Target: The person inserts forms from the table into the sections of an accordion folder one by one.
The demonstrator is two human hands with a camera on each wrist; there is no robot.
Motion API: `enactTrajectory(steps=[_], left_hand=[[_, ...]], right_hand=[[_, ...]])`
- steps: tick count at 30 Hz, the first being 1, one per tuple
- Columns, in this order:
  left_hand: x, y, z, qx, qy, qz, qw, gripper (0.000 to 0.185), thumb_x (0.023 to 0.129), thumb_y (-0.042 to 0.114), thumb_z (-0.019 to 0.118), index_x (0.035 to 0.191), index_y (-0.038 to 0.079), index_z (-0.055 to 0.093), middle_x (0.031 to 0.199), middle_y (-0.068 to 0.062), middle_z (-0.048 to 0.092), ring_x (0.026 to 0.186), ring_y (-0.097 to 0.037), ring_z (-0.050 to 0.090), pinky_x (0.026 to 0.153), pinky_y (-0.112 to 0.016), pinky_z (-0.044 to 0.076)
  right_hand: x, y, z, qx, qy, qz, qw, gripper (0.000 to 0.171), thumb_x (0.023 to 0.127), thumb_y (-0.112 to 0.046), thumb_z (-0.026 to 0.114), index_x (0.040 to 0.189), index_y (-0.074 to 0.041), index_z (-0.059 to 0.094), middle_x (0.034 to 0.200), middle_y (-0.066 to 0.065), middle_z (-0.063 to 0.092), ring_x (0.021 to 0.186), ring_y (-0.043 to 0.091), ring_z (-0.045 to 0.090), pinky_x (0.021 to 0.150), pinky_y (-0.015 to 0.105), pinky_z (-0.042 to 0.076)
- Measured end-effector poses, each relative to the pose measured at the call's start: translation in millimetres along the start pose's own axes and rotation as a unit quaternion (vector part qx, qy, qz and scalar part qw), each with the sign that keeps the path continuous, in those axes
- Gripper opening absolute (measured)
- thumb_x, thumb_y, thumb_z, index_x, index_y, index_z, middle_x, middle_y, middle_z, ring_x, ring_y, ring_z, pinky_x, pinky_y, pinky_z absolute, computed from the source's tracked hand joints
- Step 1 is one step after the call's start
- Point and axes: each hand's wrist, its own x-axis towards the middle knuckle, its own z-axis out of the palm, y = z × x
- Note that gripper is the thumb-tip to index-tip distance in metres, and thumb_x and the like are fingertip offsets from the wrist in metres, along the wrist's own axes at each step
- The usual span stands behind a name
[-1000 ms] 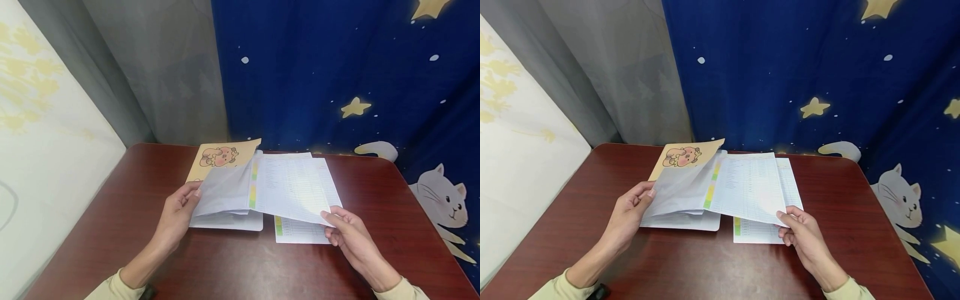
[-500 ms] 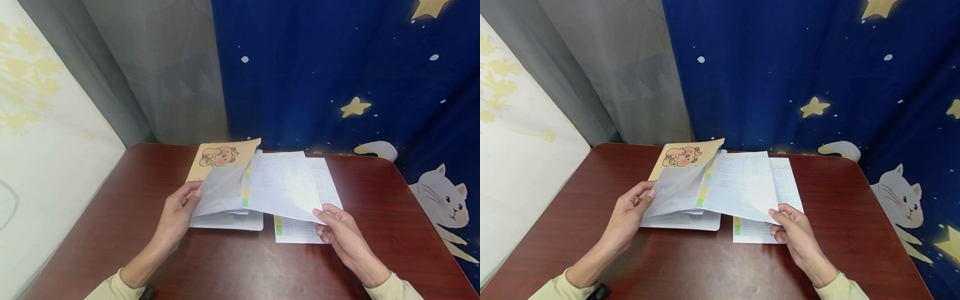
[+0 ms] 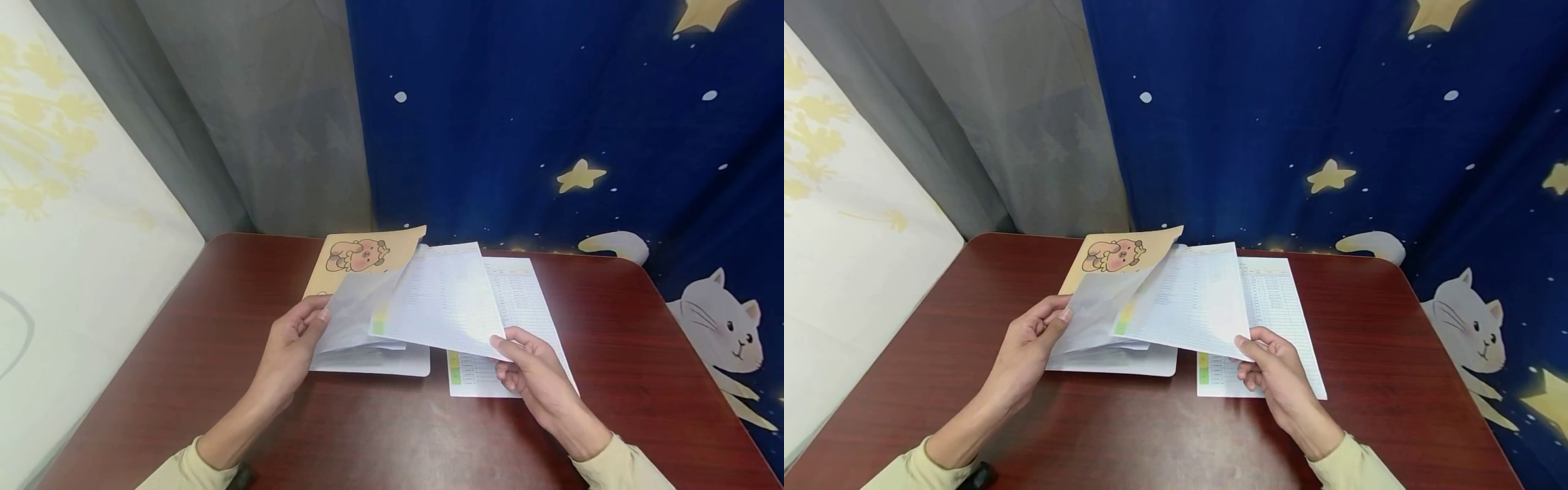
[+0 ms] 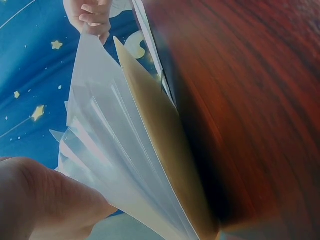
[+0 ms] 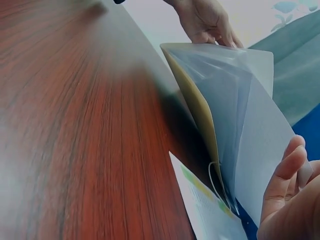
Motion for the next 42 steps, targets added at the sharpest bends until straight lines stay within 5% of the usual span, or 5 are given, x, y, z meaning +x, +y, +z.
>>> enactTrajectory(steps=[24,36,42], left_hand=[[2.2,-4.3,-1.1,0.007,-0.007,0.013,0.9999,0.027,0.110,0.018,0.056,0.134,0.015,0.068,0.116,-0.012,0.077,0.091,-0.011,0.068,0.077,-0.023,0.053],[2.1,-3.4,-0.6,0.002,-0.011,0.018,0.9998,0.027,0.110,0.018,0.056,0.134,0.015,0.068,0.119,-0.011,0.077,0.093,-0.010,0.068,0.079,-0.022,0.053],[1.6,-3.2,-0.4,-0.002,-0.014,0.017,0.9998,0.027,0.110,0.018,0.056,0.134,0.015,0.068,0.118,-0.011,0.077,0.091,-0.010,0.069,0.078,-0.023,0.054]], right_hand=[[19,7,6,0.024,0.030,0.017,0.999,0.009,0.104,-0.018,0.066,0.104,-0.009,0.064,0.081,0.000,0.072,0.058,0.004,0.057,0.052,0.016,0.043],[8,5,19,0.037,0.016,0.009,0.999,0.006,0.104,-0.017,0.064,0.101,-0.012,0.064,0.080,-0.004,0.070,0.057,0.004,0.057,0.053,0.017,0.043],[6,5,22,0.042,0.041,0.006,0.998,0.007,0.104,-0.016,0.064,0.104,-0.009,0.064,0.076,-0.002,0.067,0.057,0.006,0.055,0.054,0.019,0.042]])
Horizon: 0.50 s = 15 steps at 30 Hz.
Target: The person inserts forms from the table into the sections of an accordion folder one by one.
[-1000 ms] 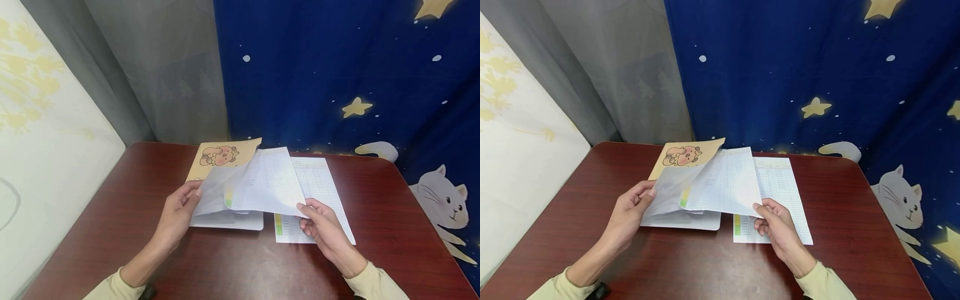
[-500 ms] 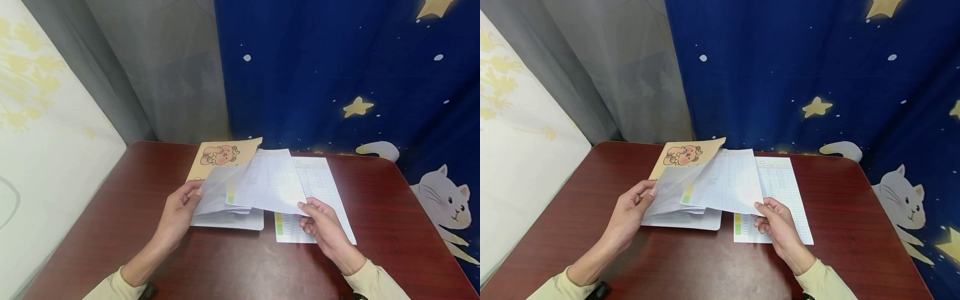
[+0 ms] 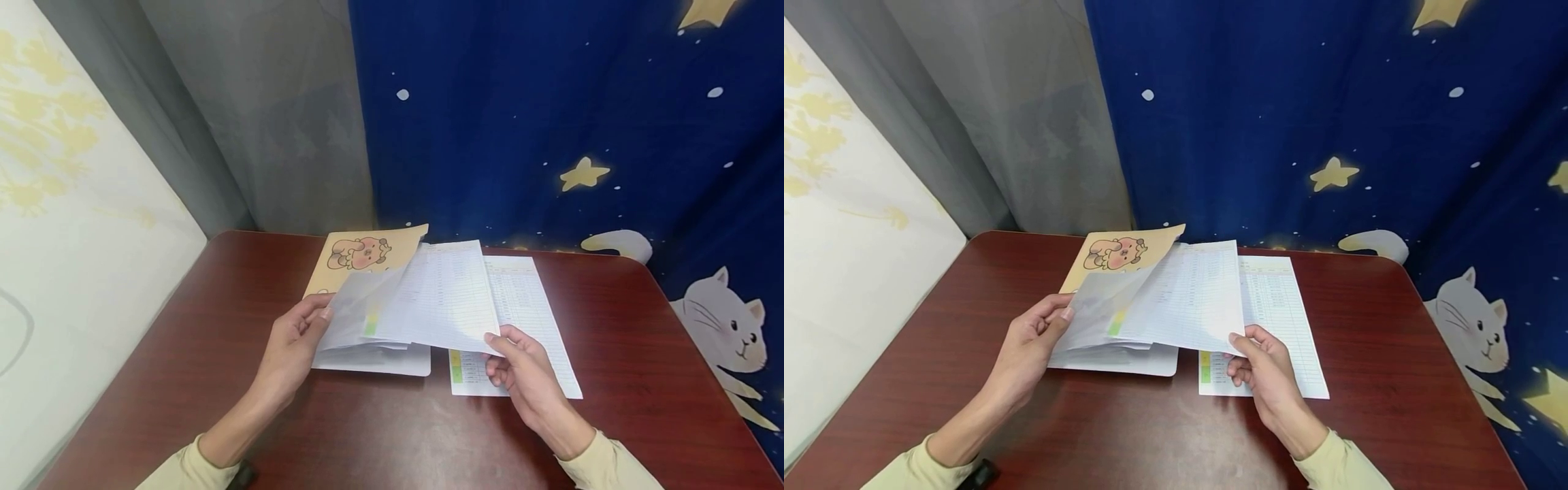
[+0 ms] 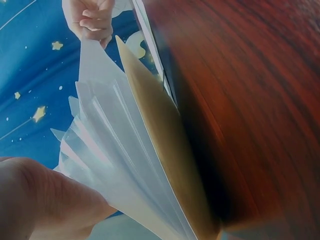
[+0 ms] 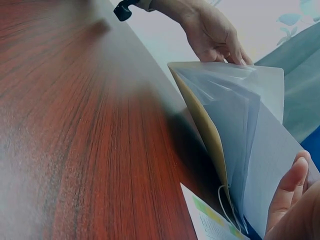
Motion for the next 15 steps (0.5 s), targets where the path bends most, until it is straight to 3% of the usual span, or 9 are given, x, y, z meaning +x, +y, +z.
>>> enactTrajectory(steps=[15], left_hand=[[0.4,-1.0,0.5,0.000,-0.001,-0.002,1.0000,0.026,0.110,0.019,0.057,0.133,0.016,0.069,0.117,-0.011,0.077,0.091,-0.011,0.068,0.078,-0.023,0.054]], right_hand=[[2,1,22,0.006,-0.017,0.006,1.000,0.008,0.103,-0.017,0.067,0.099,-0.012,0.063,0.080,-0.003,0.072,0.058,0.006,0.055,0.056,0.019,0.043]])
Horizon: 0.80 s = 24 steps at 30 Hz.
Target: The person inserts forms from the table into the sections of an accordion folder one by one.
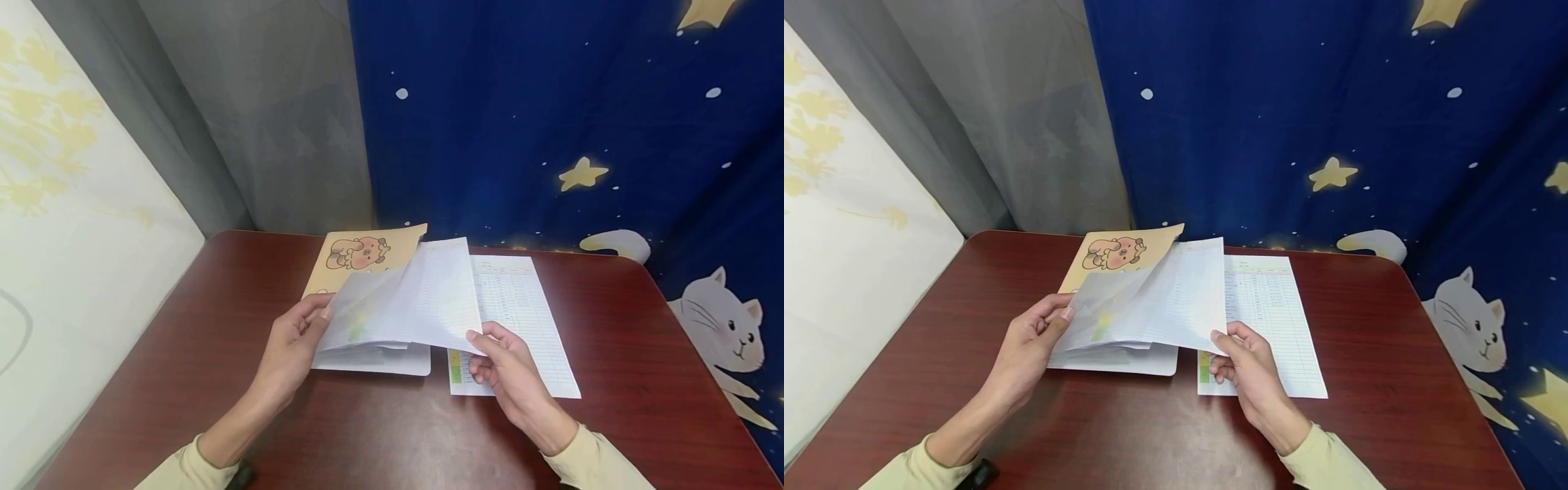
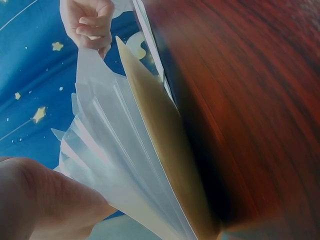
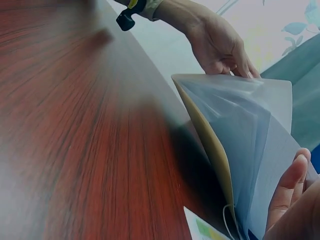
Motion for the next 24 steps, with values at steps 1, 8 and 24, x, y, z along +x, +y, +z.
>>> enactTrajectory(steps=[1,8,24], left_hand=[[-0.1,0.2,-0.1,0.000,0.000,0.000,1.0000,0.026,0.110,0.019,0.057,0.133,0.016,0.069,0.117,-0.012,0.077,0.091,-0.012,0.069,0.078,-0.023,0.054],[0.0,0.9,-0.2,-0.011,-0.006,-0.002,0.9999,0.027,0.110,0.018,0.056,0.134,0.015,0.069,0.119,-0.013,0.077,0.091,-0.013,0.070,0.076,-0.024,0.056],[-1.2,0.9,0.5,-0.008,-0.007,0.000,0.9999,0.027,0.111,0.018,0.055,0.133,0.015,0.069,0.119,-0.012,0.077,0.091,-0.013,0.070,0.077,-0.025,0.056]], right_hand=[[1,0,2,0.001,-0.002,0.001,1.000,0.008,0.103,-0.017,0.067,0.099,-0.012,0.063,0.081,-0.003,0.072,0.058,0.006,0.055,0.056,0.019,0.043],[5,1,13,0.006,-0.012,0.003,1.000,0.010,0.102,-0.017,0.068,0.097,-0.011,0.062,0.073,-0.002,0.068,0.059,0.007,0.056,0.056,0.020,0.043],[17,3,29,-0.017,-0.033,0.008,0.999,0.011,0.101,-0.016,0.066,0.101,-0.006,0.062,0.079,0.002,0.069,0.060,0.009,0.056,0.058,0.021,0.043]])
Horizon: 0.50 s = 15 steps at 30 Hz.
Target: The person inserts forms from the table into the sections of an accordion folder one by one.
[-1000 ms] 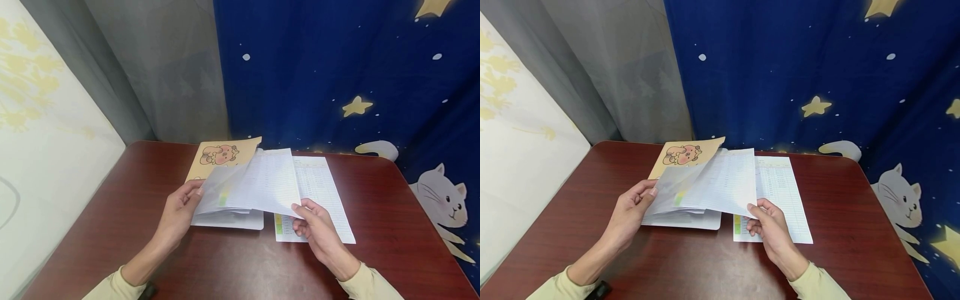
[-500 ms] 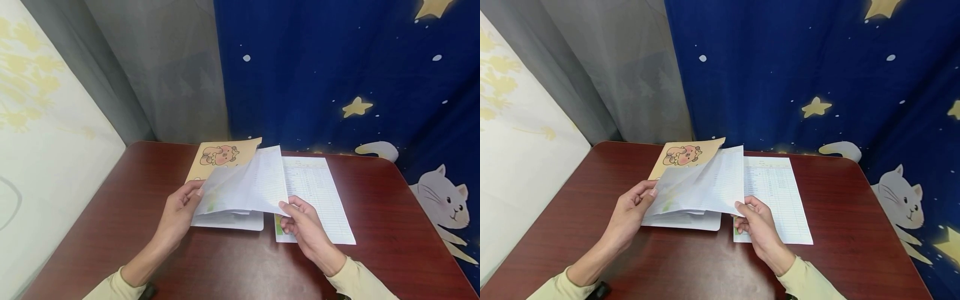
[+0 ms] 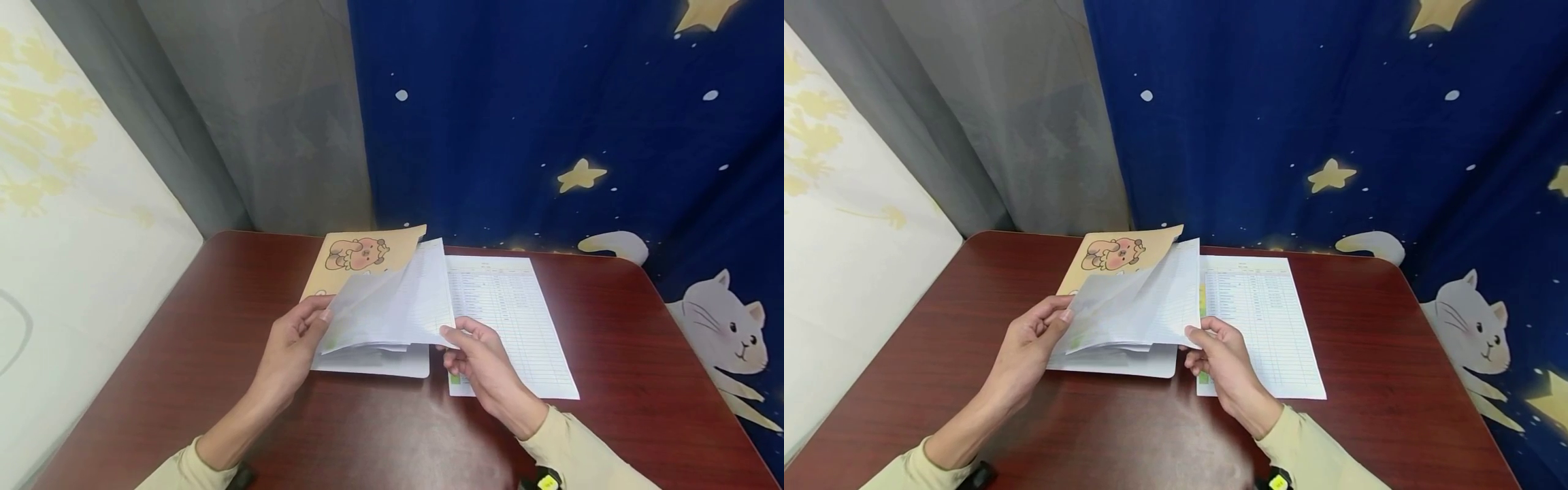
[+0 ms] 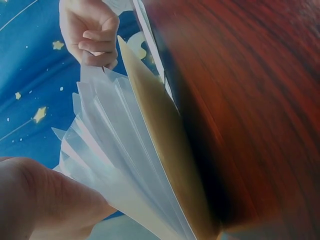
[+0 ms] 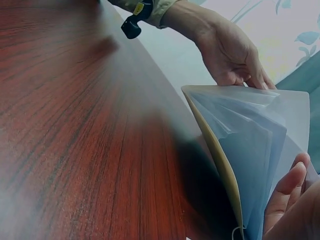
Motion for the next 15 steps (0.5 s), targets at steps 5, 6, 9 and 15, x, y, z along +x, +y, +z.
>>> enactTrajectory(steps=[5,6,9,15], left_hand=[[-0.4,-0.8,-0.1,-0.003,-0.001,0.006,1.0000,0.027,0.111,0.018,0.055,0.134,0.015,0.069,0.121,-0.011,0.077,0.095,-0.011,0.069,0.082,-0.023,0.054],[-0.4,-1.0,-0.1,-0.003,0.000,0.007,1.0000,0.027,0.111,0.018,0.055,0.134,0.014,0.069,0.121,-0.011,0.077,0.096,-0.011,0.069,0.083,-0.022,0.054],[-0.5,-1.5,0.0,-0.001,0.002,0.009,1.0000,0.027,0.111,0.018,0.055,0.134,0.014,0.069,0.121,-0.011,0.077,0.098,-0.010,0.069,0.084,-0.021,0.053],[-0.4,-1.9,0.3,-0.011,-0.003,0.009,0.9999,0.027,0.111,0.018,0.055,0.134,0.014,0.068,0.122,-0.012,0.077,0.097,-0.011,0.070,0.084,-0.022,0.055]], right_hand=[[4,2,4,-0.005,-0.005,0.010,1.000,0.014,0.100,-0.014,0.067,0.092,-0.008,0.057,0.078,0.002,0.070,0.059,0.011,0.055,0.058,0.022,0.043],[5,2,5,-0.006,-0.008,0.012,1.000,0.015,0.100,-0.014,0.067,0.092,-0.008,0.056,0.078,0.002,0.070,0.059,0.011,0.055,0.058,0.022,0.043],[7,1,9,-0.015,-0.021,0.013,1.000,0.015,0.099,-0.014,0.067,0.094,-0.007,0.056,0.080,0.003,0.070,0.060,0.013,0.055,0.058,0.023,0.043],[12,1,17,-0.026,-0.029,0.010,0.999,0.015,0.098,-0.014,0.068,0.096,-0.004,0.057,0.073,-0.001,0.065,0.053,0.012,0.048,0.054,0.023,0.036]])
